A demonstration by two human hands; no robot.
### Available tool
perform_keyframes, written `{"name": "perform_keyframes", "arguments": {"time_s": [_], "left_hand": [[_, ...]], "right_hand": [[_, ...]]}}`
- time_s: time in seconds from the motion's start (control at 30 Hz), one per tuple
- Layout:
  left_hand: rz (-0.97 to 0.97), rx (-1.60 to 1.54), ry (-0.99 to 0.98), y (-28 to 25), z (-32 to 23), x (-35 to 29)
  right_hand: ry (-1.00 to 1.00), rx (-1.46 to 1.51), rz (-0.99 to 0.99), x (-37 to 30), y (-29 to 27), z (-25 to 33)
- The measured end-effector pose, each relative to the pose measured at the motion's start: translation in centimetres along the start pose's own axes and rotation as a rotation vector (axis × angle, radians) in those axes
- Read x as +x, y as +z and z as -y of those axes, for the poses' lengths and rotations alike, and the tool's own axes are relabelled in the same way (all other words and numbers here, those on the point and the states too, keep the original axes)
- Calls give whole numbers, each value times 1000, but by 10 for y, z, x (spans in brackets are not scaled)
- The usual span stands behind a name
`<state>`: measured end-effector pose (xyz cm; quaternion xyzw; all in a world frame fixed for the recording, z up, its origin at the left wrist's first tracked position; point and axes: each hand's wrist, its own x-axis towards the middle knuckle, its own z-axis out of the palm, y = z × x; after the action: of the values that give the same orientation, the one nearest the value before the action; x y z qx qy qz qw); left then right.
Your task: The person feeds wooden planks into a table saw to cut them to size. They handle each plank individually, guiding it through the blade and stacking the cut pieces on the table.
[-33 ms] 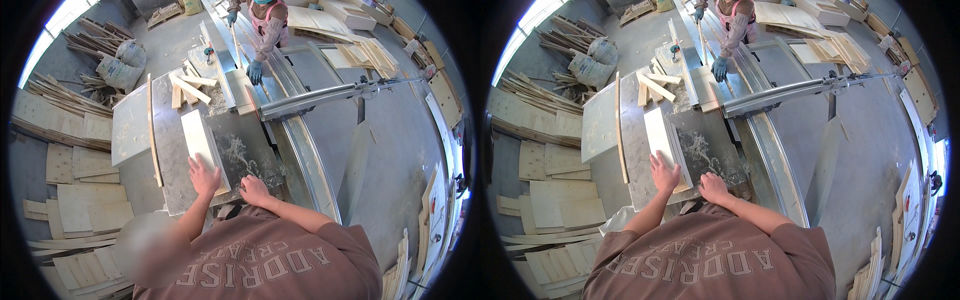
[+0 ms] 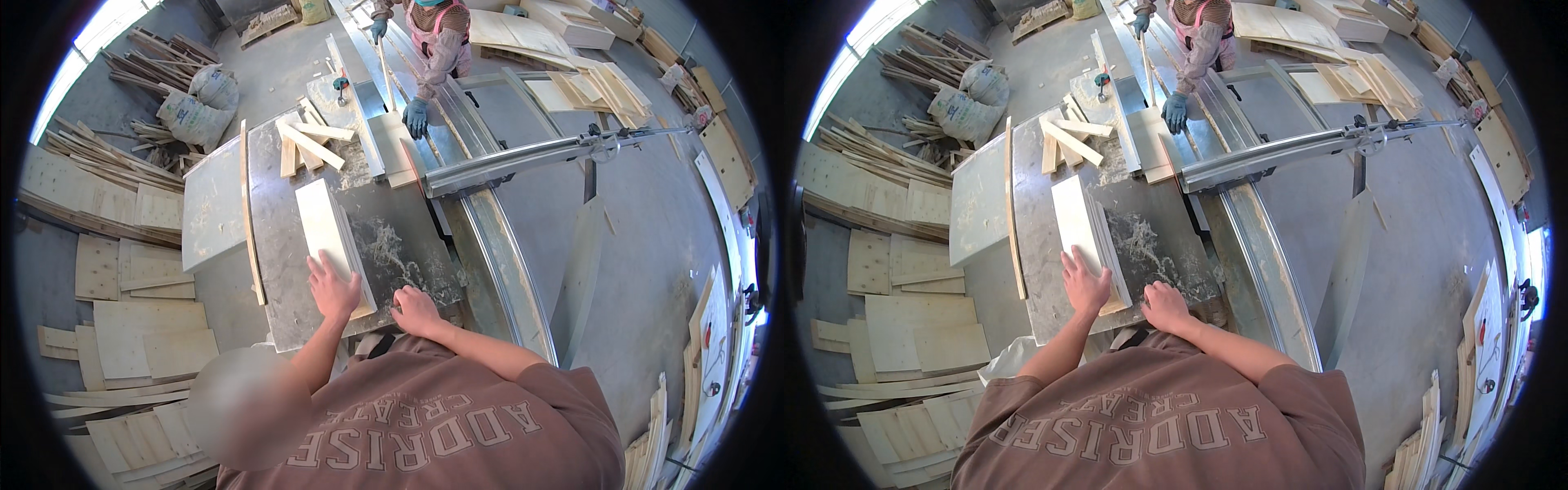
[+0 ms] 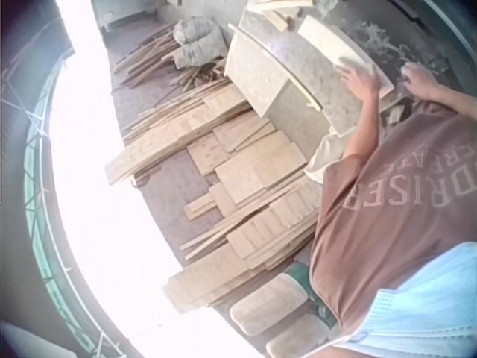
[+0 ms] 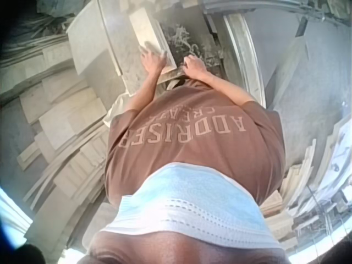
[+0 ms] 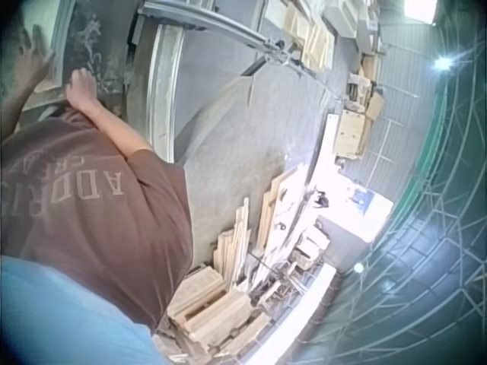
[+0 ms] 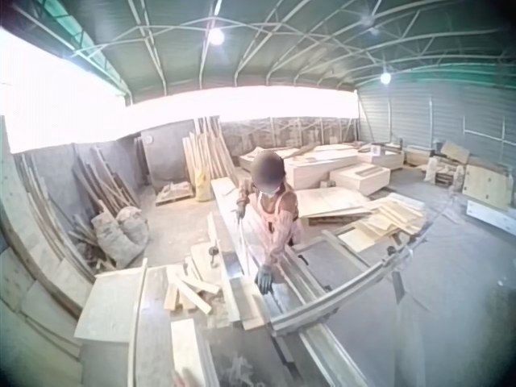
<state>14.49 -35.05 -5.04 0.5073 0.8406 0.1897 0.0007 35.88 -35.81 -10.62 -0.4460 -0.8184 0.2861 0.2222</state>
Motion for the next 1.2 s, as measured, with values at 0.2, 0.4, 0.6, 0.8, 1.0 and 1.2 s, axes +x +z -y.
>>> {"name": "perform_keyframes", "arguments": {"time_s": [0.2,0.4,0.6,0.8,1.0,1.2], "left_hand": [[-5,0,0,2,1,-1],[-12,0,2,4,2,-2],[-19,2,9,5,3,-2],[-17,-4,9,5,3,-1],[-33,-5,21,9,6,-2],[-32,-11,18,8,4,-1]], "right_hand": [[1,-18,-6,0,2,-1],[8,-7,-16,-1,3,-1],[31,-9,-3,-1,3,-3],[34,-17,-16,-1,3,-3],[54,-38,-21,-3,5,-2],[74,-48,-19,-3,8,-4]]}}
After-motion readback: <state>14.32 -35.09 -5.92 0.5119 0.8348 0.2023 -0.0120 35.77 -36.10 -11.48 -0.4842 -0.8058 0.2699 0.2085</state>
